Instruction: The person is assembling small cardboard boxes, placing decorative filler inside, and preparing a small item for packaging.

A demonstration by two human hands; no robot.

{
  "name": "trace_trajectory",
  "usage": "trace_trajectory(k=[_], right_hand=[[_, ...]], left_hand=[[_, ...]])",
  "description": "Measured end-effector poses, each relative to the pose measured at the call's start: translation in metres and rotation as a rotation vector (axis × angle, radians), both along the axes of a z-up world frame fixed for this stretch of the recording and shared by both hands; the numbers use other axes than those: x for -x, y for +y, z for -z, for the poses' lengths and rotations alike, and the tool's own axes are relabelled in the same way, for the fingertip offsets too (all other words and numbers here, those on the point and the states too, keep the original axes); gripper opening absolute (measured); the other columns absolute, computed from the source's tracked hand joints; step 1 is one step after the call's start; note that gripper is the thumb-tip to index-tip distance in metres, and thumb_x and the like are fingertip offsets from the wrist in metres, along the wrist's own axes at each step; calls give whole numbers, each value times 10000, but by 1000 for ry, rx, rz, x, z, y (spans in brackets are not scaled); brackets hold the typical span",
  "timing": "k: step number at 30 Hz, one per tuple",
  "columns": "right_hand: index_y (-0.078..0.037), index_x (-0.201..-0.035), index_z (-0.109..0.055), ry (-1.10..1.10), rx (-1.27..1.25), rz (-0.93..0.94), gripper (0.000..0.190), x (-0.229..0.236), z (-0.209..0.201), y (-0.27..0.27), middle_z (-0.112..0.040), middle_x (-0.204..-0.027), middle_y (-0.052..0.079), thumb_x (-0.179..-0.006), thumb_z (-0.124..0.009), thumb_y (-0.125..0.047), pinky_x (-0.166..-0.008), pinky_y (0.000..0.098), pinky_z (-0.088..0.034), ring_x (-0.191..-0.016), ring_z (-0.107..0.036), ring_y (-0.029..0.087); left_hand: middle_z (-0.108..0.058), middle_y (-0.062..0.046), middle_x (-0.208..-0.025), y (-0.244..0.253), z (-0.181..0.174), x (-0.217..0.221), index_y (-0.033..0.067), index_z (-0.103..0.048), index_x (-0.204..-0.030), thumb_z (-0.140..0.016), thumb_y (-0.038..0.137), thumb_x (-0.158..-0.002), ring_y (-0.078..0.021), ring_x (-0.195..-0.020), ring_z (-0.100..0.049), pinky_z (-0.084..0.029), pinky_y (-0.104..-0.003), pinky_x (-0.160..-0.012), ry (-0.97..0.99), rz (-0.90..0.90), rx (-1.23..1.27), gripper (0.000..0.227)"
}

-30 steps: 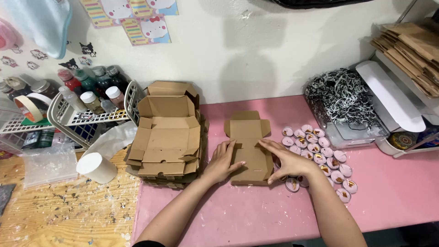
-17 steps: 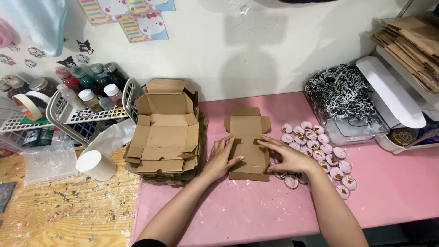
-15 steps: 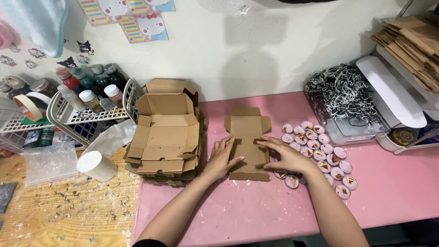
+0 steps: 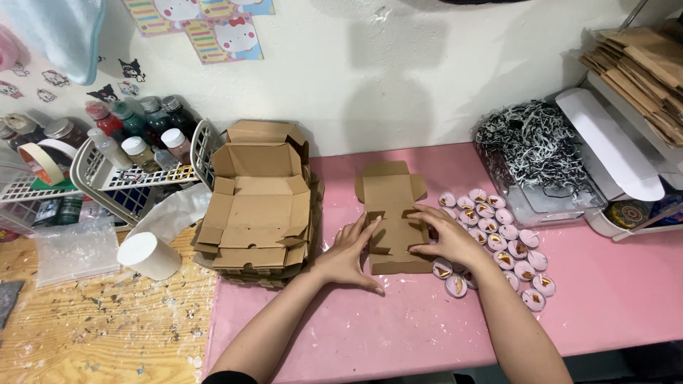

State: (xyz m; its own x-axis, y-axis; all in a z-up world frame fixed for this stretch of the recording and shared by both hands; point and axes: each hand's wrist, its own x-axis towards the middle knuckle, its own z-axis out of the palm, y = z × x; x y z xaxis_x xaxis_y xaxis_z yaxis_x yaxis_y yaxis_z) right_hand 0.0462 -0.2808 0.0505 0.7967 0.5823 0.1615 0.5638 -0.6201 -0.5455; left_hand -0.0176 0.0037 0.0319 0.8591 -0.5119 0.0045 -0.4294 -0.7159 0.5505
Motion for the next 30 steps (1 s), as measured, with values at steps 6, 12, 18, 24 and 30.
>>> trace_trajectory(k=[6, 12, 18, 24, 30], right_hand=[[-167, -1355, -581, 26, 55, 59, 778, 1, 2, 6, -445, -1563, 89, -661, -907, -300, -1157, 435, -394, -1413, -445, 308], [-178, -1414, -569, 88, 81, 97, 639, -8, 23, 4, -357, -1640, 85, -898, -649, -547, -1178, 502, -286, -1493, -338, 326], [-162, -1465, -501, 177, -140, 22, 590, -6, 27, -4, -361, -1660, 149, -1023, -428, -546, -1201, 476, -319, -1516, -366, 350], [-183, -1383, -526, 81, 89, -63, 806, 12, -6, 8, -185, -1681, 197, -682, -889, -342, -1121, 470, -322, -1410, -358, 396], [-73, -963, -663, -23, 144, -52, 355, 3, 18, 4, -193, -1674, 160, -763, -839, -306, -1068, 443, -420, -1238, -528, 337]], left_hand=[[-280, -252, -1614, -1, 35, -14, 169, -133, -1649, -823, 733, -610, -403, -1405, -362, -319, -528, -1171, -282, -101, -107, 1368], [-443, -256, -1440, -3, 8, -7, 120, -191, -1605, -639, 861, -731, -352, -1205, -485, -374, -448, -1020, -393, -131, -328, 1230], [-611, -117, -1378, 3, 33, -15, 114, -423, -1526, -605, 646, -919, -261, -1150, -565, -423, -417, -979, -581, -197, -51, 827], [-542, -181, -1438, -3, 39, -16, 168, -702, -1161, -576, 601, -963, -300, -1161, -554, -414, -428, -979, -470, -179, -193, 493], [-455, -189, -1538, -9, 34, -5, 104, -757, -986, -728, 487, -867, -316, -1192, -516, -400, -436, -1019, -423, -207, 75, 402]])
